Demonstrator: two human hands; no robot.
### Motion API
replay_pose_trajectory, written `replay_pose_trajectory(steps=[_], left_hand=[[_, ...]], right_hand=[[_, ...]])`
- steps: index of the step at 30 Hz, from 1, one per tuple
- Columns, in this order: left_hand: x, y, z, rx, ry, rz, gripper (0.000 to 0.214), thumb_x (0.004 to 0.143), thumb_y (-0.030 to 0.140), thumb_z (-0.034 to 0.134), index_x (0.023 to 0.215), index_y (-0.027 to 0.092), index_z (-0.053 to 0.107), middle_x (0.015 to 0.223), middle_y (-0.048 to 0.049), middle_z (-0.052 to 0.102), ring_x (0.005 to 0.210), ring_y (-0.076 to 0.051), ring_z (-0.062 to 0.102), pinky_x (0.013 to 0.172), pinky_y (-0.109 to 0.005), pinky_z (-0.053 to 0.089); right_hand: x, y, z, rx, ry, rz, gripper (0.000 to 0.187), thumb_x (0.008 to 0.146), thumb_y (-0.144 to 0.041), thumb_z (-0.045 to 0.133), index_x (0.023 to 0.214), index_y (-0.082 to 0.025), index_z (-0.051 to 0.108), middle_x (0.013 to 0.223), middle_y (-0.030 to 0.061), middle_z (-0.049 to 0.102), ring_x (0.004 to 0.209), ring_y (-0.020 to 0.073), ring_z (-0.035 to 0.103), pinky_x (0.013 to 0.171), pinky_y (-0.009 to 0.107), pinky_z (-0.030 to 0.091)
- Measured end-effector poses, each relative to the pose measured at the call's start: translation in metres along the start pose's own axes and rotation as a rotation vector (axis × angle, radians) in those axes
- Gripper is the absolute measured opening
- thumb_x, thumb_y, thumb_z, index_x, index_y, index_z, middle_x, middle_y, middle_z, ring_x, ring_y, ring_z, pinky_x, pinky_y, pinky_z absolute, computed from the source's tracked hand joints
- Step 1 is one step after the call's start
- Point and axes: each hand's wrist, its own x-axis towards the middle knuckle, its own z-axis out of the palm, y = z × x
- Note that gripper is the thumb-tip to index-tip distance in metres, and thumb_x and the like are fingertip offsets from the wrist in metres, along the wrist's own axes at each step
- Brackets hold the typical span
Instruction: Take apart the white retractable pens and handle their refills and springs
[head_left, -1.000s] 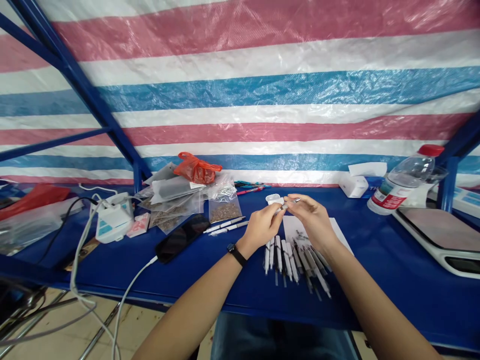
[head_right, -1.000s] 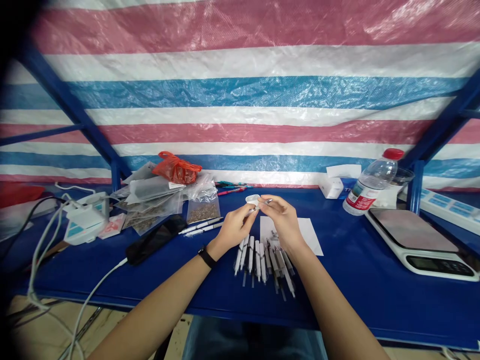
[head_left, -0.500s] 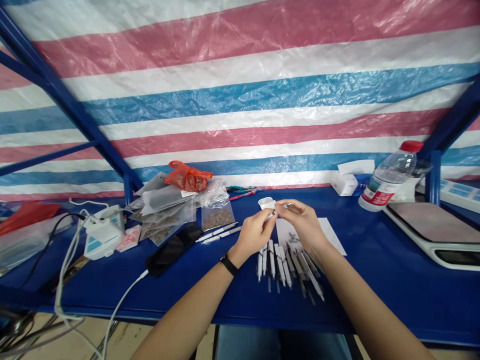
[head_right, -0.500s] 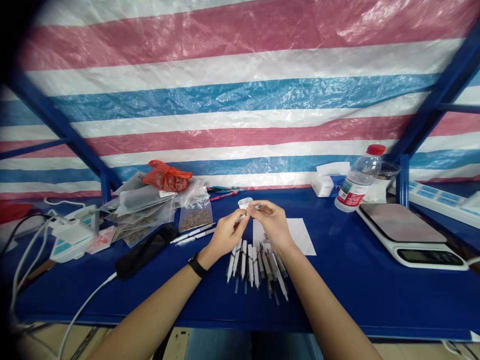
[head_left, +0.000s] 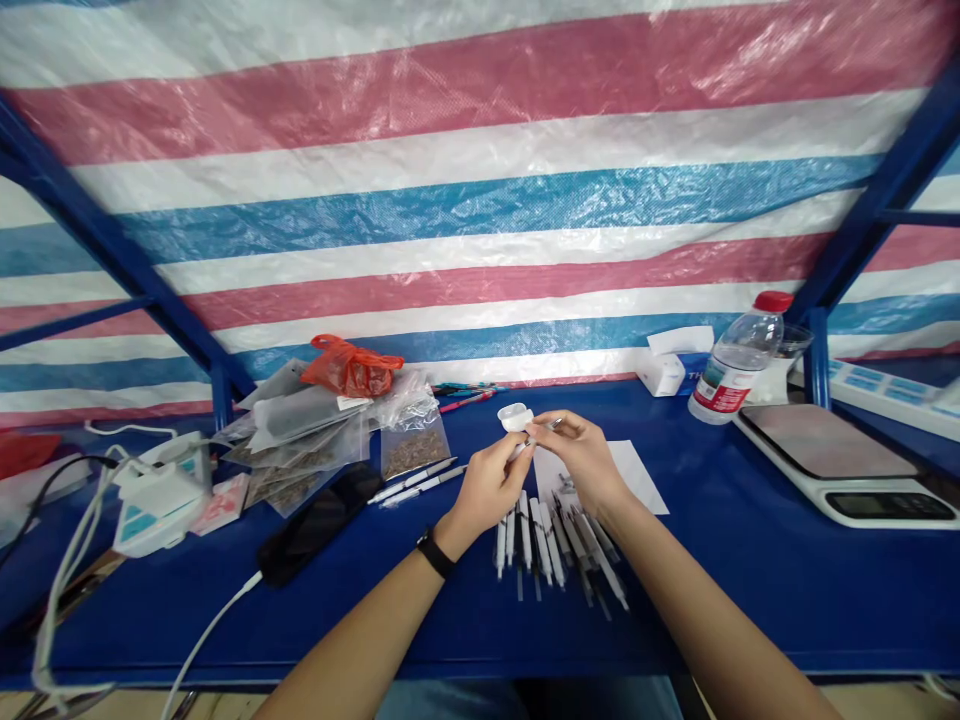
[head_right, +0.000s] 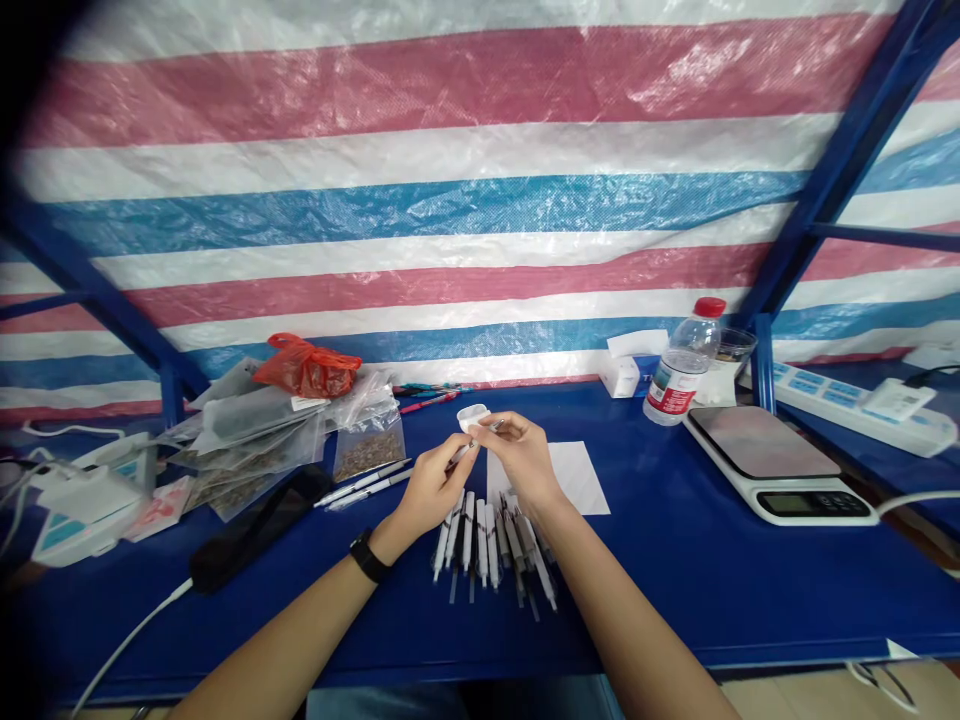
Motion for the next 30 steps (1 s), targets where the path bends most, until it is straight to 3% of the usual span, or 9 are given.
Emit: replay_pose_trajectory(steps=[4,8,13,17,24,30], left_hand=[[-0.001,0.001,-0.001,-0.061,0.003,-0.02,0.032,0.101,0.042,0.041,0.097,0.018,0.061,0.059,0.0064,0.043,0.049,-0.01,0.039,0.052,-0.022,0.03],[-0.002,-0.004,-0.011,-0.037,-0.07,0.007,0.032,0.104,0.04,0.04,0.107,0.018,0.062,0.057,0.0069,0.045,0.048,-0.01,0.04,0.052,-0.022,0.031],[-0.004,-0.019,-0.021,0.035,-0.061,0.09,0.031,0.105,0.037,0.039,0.108,0.018,0.063,0.066,0.003,0.058,0.052,-0.011,0.049,0.055,-0.022,0.038],[-0.004,-0.027,-0.025,0.085,-0.044,0.127,0.031,0.106,0.035,0.039,0.104,0.018,0.065,0.08,-0.0024,0.068,0.062,-0.013,0.059,0.062,-0.022,0.045],[-0.007,-0.028,-0.027,-0.05,-0.026,0.093,0.028,0.105,0.032,0.042,0.097,0.017,0.065,0.075,-0.0008,0.065,0.058,-0.011,0.053,0.059,-0.021,0.043],[-0.006,-0.031,-0.028,-0.076,-0.004,0.032,0.03,0.106,0.035,0.042,0.101,0.017,0.066,0.081,-0.002,0.068,0.062,-0.011,0.055,0.06,-0.021,0.043]], right_hand=[[-0.001,-0.002,-0.001,0.014,0.022,-0.008,0.041,0.043,-0.036,0.097,0.075,-0.022,0.075,0.066,-0.0012,0.069,0.073,0.0211,0.068,0.078,0.038,0.056],[-0.004,-0.005,0.001,0.082,-0.069,-0.009,0.043,0.053,-0.028,0.091,0.094,-0.026,0.078,0.079,0.0008,0.078,0.086,0.0242,0.073,0.09,0.043,0.057],[-0.004,0.002,0.004,0.048,-0.074,-0.063,0.026,0.057,-0.027,0.088,0.081,-0.026,0.079,0.086,0.0026,0.08,0.09,0.0261,0.075,0.093,0.045,0.058],[-0.004,0.006,0.004,0.008,-0.044,-0.083,0.024,0.061,-0.032,0.089,0.083,-0.026,0.08,0.091,0.0034,0.081,0.093,0.0272,0.075,0.094,0.046,0.058],[-0.001,0.005,0.002,-0.098,-0.083,-0.134,0.02,0.066,-0.034,0.087,0.083,-0.027,0.081,0.093,0.0031,0.081,0.091,0.0253,0.076,0.088,0.042,0.06],[0.019,-0.015,-0.006,-0.187,-0.214,-0.141,0.022,0.065,-0.035,0.09,0.083,-0.026,0.081,0.09,0.0035,0.081,0.083,0.0233,0.074,0.083,0.041,0.06]])
